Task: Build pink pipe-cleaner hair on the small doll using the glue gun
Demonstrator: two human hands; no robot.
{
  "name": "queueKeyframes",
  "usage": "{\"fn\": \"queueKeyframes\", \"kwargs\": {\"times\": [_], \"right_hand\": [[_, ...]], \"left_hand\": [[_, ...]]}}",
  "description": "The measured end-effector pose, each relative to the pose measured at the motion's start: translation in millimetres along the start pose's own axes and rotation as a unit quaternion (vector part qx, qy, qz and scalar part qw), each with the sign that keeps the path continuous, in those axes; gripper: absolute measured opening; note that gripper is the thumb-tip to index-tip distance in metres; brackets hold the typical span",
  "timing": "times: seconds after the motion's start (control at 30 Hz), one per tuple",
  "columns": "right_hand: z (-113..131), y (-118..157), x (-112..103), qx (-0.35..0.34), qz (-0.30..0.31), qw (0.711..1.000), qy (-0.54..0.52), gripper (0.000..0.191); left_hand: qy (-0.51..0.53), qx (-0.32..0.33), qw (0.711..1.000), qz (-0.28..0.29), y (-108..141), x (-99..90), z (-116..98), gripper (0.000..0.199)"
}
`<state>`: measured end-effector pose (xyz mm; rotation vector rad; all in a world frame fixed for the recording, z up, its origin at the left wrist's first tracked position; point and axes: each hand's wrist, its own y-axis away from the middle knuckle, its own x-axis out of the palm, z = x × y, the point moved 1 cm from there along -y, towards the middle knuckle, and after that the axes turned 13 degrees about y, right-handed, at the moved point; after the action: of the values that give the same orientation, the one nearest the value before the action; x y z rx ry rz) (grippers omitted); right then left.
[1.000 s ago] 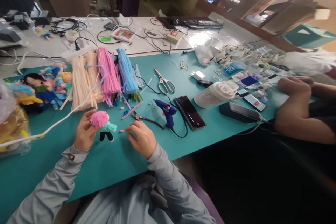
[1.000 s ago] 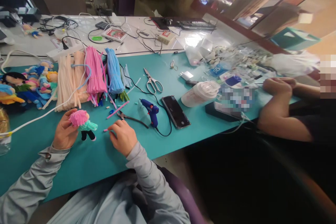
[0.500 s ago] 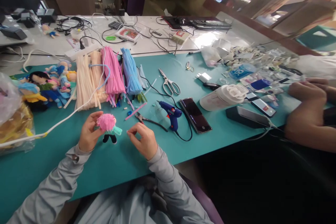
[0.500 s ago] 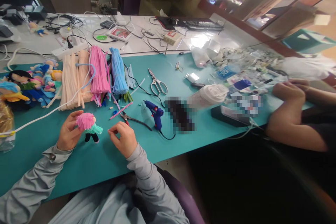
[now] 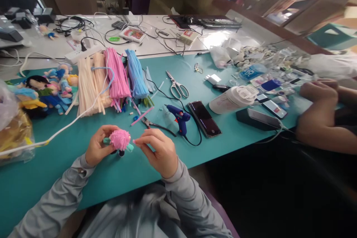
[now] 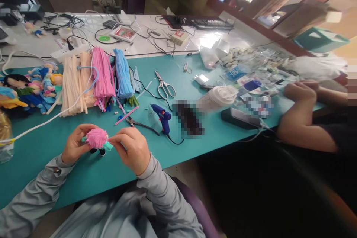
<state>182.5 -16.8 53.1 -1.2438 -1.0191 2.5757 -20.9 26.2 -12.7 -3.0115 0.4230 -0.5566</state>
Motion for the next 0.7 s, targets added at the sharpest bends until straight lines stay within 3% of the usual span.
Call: {"fn": "queueKeyframes", "kwargs": {"times": [0.13,0.7], "right_hand": [[-1,-6,2,-0.054,0.003,0.996,0.065,0.017],[-1,-14,3,-0.101,0.038,0.990,0.093,0.027]], "left_hand": [[-0.006,0.015,1.000,0.014,1,0.8,0,0.038],[-0.023,0.009,1.000,0.019,2,6.3,-2,0.035]]}}
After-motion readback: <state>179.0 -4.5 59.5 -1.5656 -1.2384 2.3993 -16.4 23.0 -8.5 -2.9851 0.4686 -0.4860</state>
